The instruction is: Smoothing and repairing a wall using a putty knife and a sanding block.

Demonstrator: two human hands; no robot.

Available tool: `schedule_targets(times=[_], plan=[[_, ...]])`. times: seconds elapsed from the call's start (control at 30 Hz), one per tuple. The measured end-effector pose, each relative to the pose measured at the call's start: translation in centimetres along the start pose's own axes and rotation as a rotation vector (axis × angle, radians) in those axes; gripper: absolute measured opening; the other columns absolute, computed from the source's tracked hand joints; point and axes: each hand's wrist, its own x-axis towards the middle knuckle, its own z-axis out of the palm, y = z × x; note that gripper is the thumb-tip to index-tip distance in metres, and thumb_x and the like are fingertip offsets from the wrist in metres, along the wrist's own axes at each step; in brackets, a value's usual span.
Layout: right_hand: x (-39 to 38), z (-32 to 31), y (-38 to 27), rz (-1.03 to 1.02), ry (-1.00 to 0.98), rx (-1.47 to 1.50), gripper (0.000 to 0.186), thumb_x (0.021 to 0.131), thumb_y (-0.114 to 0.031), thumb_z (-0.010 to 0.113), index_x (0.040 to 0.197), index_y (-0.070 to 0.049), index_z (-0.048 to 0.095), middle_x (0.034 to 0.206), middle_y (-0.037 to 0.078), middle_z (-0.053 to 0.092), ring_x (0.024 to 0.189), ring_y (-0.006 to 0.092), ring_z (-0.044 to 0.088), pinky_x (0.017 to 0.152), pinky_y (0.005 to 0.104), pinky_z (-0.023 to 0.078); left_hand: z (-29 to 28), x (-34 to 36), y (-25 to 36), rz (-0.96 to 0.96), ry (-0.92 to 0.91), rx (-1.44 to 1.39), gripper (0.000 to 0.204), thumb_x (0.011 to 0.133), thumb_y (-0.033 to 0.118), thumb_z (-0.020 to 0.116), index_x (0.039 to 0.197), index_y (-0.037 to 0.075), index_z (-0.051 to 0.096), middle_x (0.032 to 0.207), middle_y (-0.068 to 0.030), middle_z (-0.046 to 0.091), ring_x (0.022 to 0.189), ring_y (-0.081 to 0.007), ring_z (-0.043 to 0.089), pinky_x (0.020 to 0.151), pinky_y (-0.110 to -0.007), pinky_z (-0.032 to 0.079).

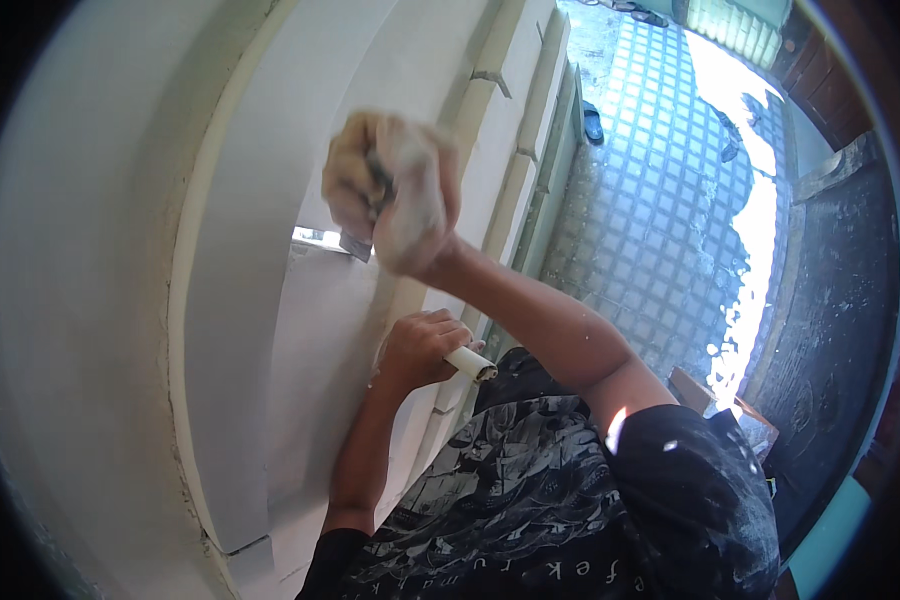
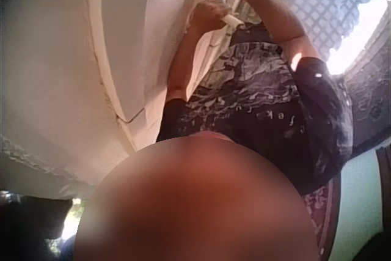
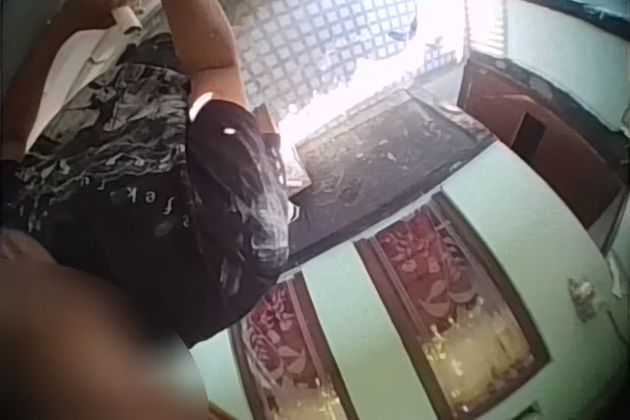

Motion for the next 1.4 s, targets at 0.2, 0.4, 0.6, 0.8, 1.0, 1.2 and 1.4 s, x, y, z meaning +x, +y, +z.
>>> schedule_targets(times=[0.2,0.4,0.6,0.8,1.0,1.2,1.4], plan=[[0.3,-0.7,-0.3,0.083,0.097,0.151,0.041,0.094,-0.026,0.035,0.06,-0.005,0.043,0.05,0.003,0.043,0.041,0.0085,0.038,0.039,0.0216,0.027,0.2,-0.6,-0.1,-0.034,-0.031,0.002,0.022,0.078,0.024,0.072,0.069,0.01,0.057,0.07,-0.0028,0.061,0.073,-0.0212,0.062,0.063,-0.037,0.05],[-1.8,-3.4,2.5,0.005,-0.012,-0.178,0.04,0.096,-0.028,0.035,0.063,-0.007,0.042,0.05,0.002,0.04,0.04,0.0092,0.036,0.039,0.0243,0.03,0.0,0.2,0.1,-0.014,-0.062,0.033,0.017,0.073,0.024,0.071,0.072,0.012,0.058,0.072,-0.0024,0.061,0.076,-0.0209,0.063,0.064,-0.036,0.051],[-3.8,-4.2,3.6,0.021,-0.079,-0.424,0.041,0.097,-0.031,0.035,0.065,-0.006,0.041,0.053,0.002,0.038,0.043,0.0082,0.035,0.039,0.0255,0.028,0.4,-0.1,-0.3,-0.012,-0.064,0.007,0.017,0.073,0.023,0.07,0.071,0.012,0.057,0.07,-0.003,0.06,0.075,-0.0219,0.062,0.063,-0.037,0.051],[-2.9,-3.6,2.3,0.051,0.036,-0.128,0.046,0.098,-0.031,0.035,0.061,-0.005,0.044,0.051,0.002,0.043,0.042,0.0096,0.039,0.04,0.0237,0.03,0.4,-0.4,0.1,-0.02,-0.049,-0.018,0.018,0.075,0.024,0.069,0.07,0.012,0.057,0.07,-0.0034,0.059,0.075,-0.0218,0.062,0.062,-0.038,0.051],[-0.3,-0.9,0.3,-0.1,-0.22,0.147,0.054,0.099,-0.044,0.039,0.062,-0.005,0.042,0.053,0.004,0.039,0.043,0.0097,0.036,0.038,0.0249,0.025,0.4,-0.5,-0.2,-0.022,-0.031,0.01,0.018,0.077,0.026,0.069,0.071,0.012,0.059,0.07,-0.0022,0.06,0.074,-0.0212,0.062,0.062,-0.036,0.05],[-0.5,-0.6,2.3,-0.084,-0.176,-0.005,0.052,0.098,-0.041,0.04,0.062,-0.004,0.043,0.052,0.005,0.04,0.042,0.0102,0.034,0.038,0.0245,0.023,0.1,-0.1,-0.1,-0.012,-0.026,0.007,0.016,0.078,0.025,0.069,0.073,0.012,0.061,0.072,-0.0017,0.062,0.074,-0.0206,0.062,0.062,-0.036,0.05],[0.8,1.7,0.1,-0.032,-0.107,0.26,0.053,0.098,-0.041,0.039,0.06,-0.005,0.043,0.051,0.002,0.035,0.041,0.0103,0.031,0.038,0.0251,0.021,0.2,0.1,0.1,-0.006,0.004,-0.002,0.016,0.076,0.024,0.069,0.072,0.012,0.06,0.07,-0.002,0.061,0.073,-0.0211,0.062,0.062,-0.036,0.05]])
